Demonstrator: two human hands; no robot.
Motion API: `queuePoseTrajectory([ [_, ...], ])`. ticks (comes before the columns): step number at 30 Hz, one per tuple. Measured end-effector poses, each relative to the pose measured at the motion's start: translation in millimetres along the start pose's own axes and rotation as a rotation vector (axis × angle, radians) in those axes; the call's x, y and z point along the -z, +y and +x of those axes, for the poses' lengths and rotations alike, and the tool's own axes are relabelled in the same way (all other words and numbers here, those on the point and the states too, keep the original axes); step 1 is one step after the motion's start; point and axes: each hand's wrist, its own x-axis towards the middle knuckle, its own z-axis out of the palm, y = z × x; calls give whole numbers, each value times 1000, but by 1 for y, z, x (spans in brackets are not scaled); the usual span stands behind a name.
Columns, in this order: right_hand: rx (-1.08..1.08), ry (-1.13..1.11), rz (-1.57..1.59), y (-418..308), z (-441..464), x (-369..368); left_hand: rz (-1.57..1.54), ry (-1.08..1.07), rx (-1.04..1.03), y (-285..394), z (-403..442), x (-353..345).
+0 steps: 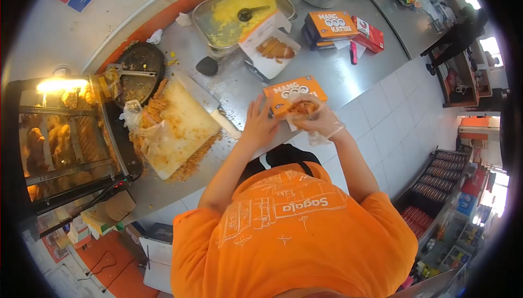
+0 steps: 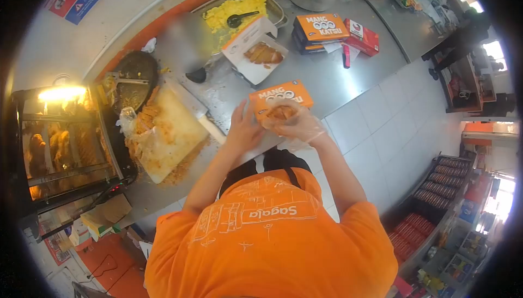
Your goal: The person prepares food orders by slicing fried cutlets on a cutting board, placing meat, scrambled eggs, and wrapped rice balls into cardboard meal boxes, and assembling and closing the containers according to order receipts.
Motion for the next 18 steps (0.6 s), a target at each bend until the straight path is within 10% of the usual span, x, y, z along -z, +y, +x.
queuePoseTrajectory([
  [3,-151,-67,8,25,0,47,-12,66,21,-10,41,-11],
  [9,486,-3,-1178,48,94,73,59,167,-18,-24,66,-16],
  [12,408,-129,-1460,80,159,86,110,117,-28,-31,64,-26],
  [18,400,-181,-1364,105,200,108,125,213,132,0,58,-17],
])
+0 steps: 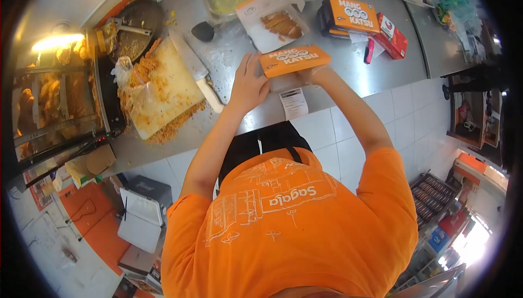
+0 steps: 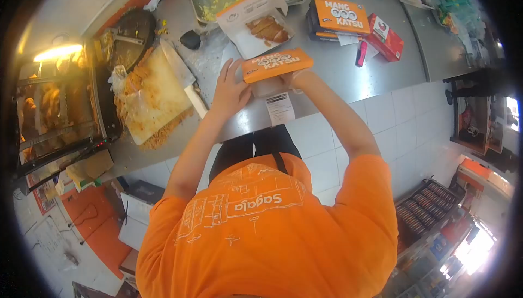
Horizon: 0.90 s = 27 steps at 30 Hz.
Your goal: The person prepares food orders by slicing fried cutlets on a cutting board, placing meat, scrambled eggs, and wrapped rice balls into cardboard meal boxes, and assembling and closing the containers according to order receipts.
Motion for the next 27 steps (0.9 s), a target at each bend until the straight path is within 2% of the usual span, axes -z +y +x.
queuePoseTrajectory([
  [2,52,11,-57,-21,-13,33,-20,114,90,21,-16,0],
  [3,89,39,-111,-34,-23,53,-60,13,45,24,-42,-20],
  [5,-28,40,115,-44,-41,65,-149,-181,-55,22,-107,-83],
  [6,-86,41,220,-45,-46,66,-100,-250,-157,28,-111,-93],
  [8,-87,80,234,-47,-53,59,-2,-393,-359,40,-125,-108],
  [11,-106,80,315,-43,-53,63,167,-389,-295,45,-123,-126],
  [15,-218,120,376,-60,-63,72,-4,-529,-311,36,-98,-93],
  [18,25,118,274,-50,-66,63,-16,-539,-246,22,-88,-90],
  [20,56,-34,-59,-62,-70,67,46,-481,-198,19,-88,-90],
  [21,69,-112,-226,-68,-73,69,63,-504,-237,21,-91,-89],
  [23,143,86,-310,-50,-66,35,111,-539,-312,22,-91,-83],
  [24,187,188,-352,-44,-61,24,68,-621,-380,23,-90,-80],
  [27,57,16,-151,-61,-62,47,44,-497,-387,22,-100,-81],
])
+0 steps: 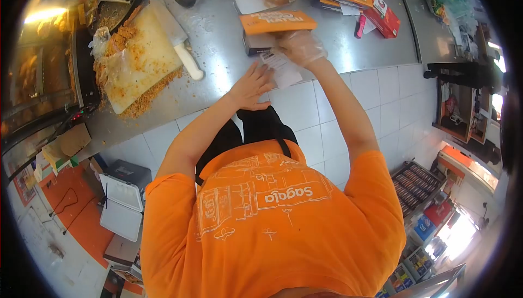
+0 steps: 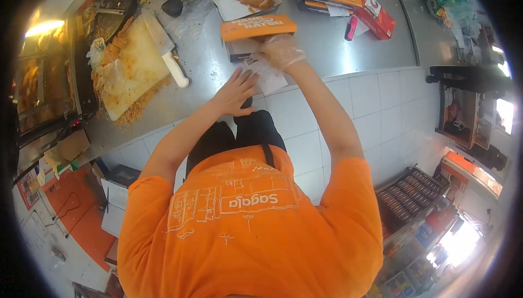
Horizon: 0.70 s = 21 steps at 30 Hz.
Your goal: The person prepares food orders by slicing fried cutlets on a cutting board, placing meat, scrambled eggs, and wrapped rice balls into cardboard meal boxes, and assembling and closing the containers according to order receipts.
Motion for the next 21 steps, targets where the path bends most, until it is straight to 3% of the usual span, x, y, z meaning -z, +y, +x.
queuePoseTrajectory([
  [3,-144,-221,-24,-14,-10,21,51,154,67,-2,6,6],
  [6,-46,147,-44,-7,-22,-12,-35,144,137,0,3,5],
  [9,-144,100,173,-21,-38,10,-193,353,296,34,-16,24],
  [12,-355,425,641,-71,-68,7,-551,480,491,84,-47,36],
  [14,-554,618,1028,-114,-71,-39,-577,509,604,112,-66,61],
  [16,-384,813,1355,-178,-65,-73,-583,537,726,129,-90,66],
  [18,-174,734,1389,-223,-53,-106,-560,572,859,133,-127,56],
  [19,-143,658,1433,-247,-50,-101,-434,694,817,136,-142,59],
  [21,-84,500,1510,-298,-53,-77,-364,677,833,147,-188,66],
])
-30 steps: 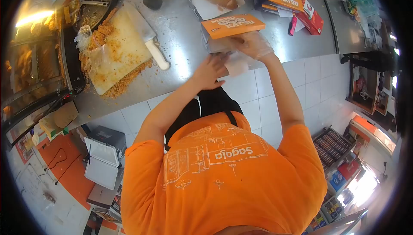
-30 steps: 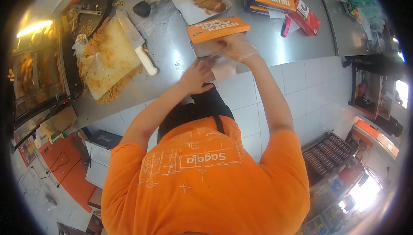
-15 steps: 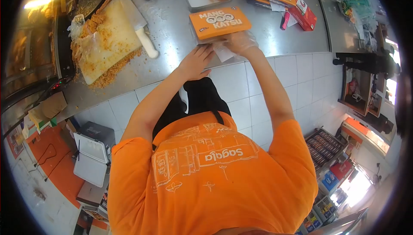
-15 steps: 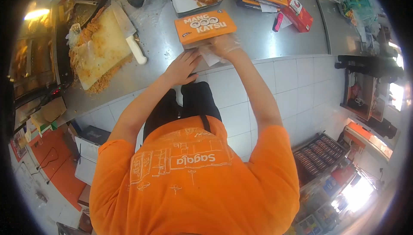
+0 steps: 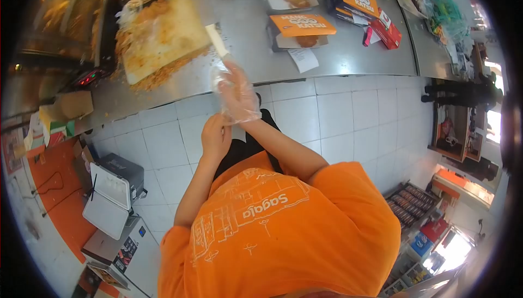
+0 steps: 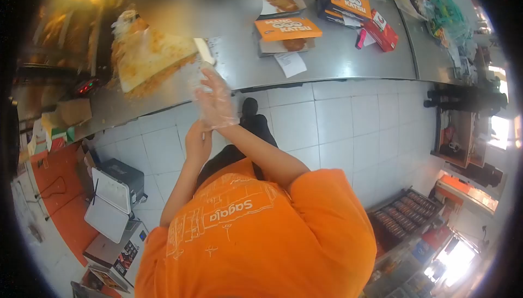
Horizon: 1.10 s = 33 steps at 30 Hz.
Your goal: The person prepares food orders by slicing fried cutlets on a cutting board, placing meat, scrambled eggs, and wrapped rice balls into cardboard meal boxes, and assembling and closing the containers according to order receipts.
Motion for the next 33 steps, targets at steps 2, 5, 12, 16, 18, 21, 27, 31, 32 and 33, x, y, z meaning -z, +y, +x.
queuePoseTrajectory([
  [2,8,-81,-40,-16,-17,-37,71,14,-24,-1,-38,31],
  [5,-6,-162,-2,-18,-59,-95,179,-11,-5,5,-110,80],
  [12,-177,-359,-75,38,-180,-245,222,147,270,3,-263,155],
  [16,67,-728,-422,135,-202,-283,106,255,496,-25,-334,187],
  [18,209,-822,-642,151,-197,-269,19,355,540,-58,-371,186],
  [21,150,-1096,-1352,251,-151,-219,139,421,602,-104,-428,201],
  [27,-64,-1198,-2034,320,-108,-137,-1,671,1250,-211,-585,202],
  [31,-198,-1161,-1943,346,-137,-274,-277,689,1764,-223,-694,215],
  [32,105,-1578,-1987,368,-139,-322,-233,645,1794,-223,-714,227],
  [33,148,-1589,-1897,415,-146,-365,-189,598,1821,-227,-730,243],
])
